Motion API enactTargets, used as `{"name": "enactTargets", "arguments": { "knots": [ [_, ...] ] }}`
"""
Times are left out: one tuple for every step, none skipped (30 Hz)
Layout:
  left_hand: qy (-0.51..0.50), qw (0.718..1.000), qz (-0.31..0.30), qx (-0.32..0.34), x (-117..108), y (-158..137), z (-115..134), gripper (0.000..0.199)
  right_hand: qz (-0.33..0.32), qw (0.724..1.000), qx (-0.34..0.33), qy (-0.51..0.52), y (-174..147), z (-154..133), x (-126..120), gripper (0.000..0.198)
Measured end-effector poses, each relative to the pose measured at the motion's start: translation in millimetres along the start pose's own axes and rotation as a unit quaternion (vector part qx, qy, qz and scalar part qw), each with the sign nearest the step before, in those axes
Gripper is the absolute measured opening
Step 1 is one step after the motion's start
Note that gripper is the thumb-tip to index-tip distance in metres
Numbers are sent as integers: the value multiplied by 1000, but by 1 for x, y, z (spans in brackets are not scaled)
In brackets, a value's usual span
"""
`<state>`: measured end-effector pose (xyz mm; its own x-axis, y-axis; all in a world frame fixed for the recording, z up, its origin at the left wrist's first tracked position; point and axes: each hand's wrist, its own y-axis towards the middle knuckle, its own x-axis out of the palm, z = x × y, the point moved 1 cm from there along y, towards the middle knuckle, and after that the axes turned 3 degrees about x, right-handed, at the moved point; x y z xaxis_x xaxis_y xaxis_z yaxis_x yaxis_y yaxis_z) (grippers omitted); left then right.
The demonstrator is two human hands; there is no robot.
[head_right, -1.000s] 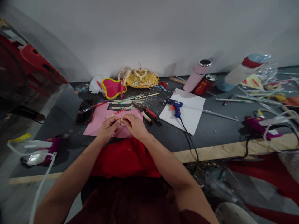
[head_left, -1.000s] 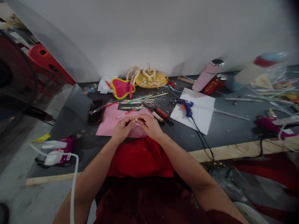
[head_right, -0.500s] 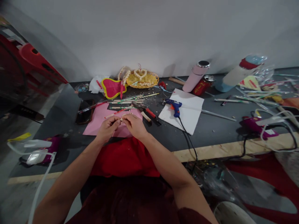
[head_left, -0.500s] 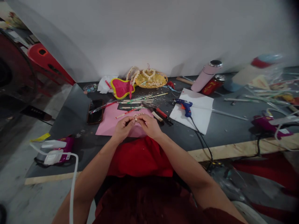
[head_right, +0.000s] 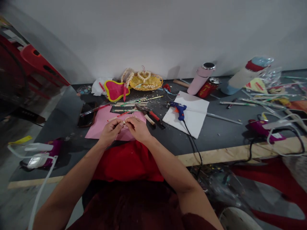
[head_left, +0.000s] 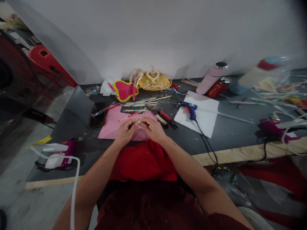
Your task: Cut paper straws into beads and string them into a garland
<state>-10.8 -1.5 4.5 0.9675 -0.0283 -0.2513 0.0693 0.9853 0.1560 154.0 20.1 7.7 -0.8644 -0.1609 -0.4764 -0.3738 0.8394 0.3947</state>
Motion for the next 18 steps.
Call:
{"name": "enactTargets", "arguments": {
  "knots": [
    [4, 1000, 1, 0, 0, 0, 0, 28, -3, 1000, 4, 17, 0, 0, 0, 19],
    [11, 1000, 1, -1, 0, 0, 0, 29, -7, 999, 10, 35, 0, 0, -1, 20],
    [21, 1000, 1, -2, 0, 0, 0, 29, -8, 999, 19, 50, 0, 0, -2, 20],
    [35, 999, 0, 1, 0, 0, 1, 29, -7, 998, 28, 60, 0, -1, -2, 20],
    [51, 999, -4, 6, 0, 0, 1, 28, -6, 997, 36, 63, 1, -1, -3, 20],
    [70, 997, -8, 14, 0, 0, 2, 27, -5, 997, 41, 61, 1, -2, -3, 19],
    [89, 996, -12, 24, 1, -1, 3, 26, -5, 997, 46, 58, 1, -3, -4, 18],
    [106, 994, -14, 35, 1, -1, 3, 25, -6, 997, 50, 55, 1, -4, -4, 17],
    [118, 992, -14, 45, 1, 0, 3, 24, -6, 997, 54, 53, 2, -4, -3, 16],
    [126, 991, -14, 53, 2, 0, 3, 23, -6, 997, 59, 54, 2, -4, -3, 15],
    [129, 990, -12, 59, 2, -1, 3, 22, -4, 996, 65, 58, 2, -4, -3, 15],
    [129, 990, -10, 64, 3, -1, 2, 22, -2, 996, 71, 62, 3, -3, -2, 15],
    [125, 990, -7, 67, 4, -1, 1, 21, 2, 995, 78, 68, 3, -2, -2, 15],
    [119, 990, -3, 70, 4, -1, 1, 21, 6, 994, 85, 75, 3, 0, -1, 15],
    [113, 991, 2, 72, 5, -2, 1, 21, 9, 992, 93, 84, 3, 1, -1, 15],
    [107, 992, 9, 73, 5, -3, 1, 21, 12, 991, 100, 93, 3, 2, 0, 15],
    [104, 992, 16, 73, 6, -3, 1, 21, 13, 989, 106, 103, 3, 3, 0, 15],
    [105, 992, 22, 73, 6, -4, 1, 21, 13, 988, 110, 111, 3, 4, 1, 15]
  ]
}}
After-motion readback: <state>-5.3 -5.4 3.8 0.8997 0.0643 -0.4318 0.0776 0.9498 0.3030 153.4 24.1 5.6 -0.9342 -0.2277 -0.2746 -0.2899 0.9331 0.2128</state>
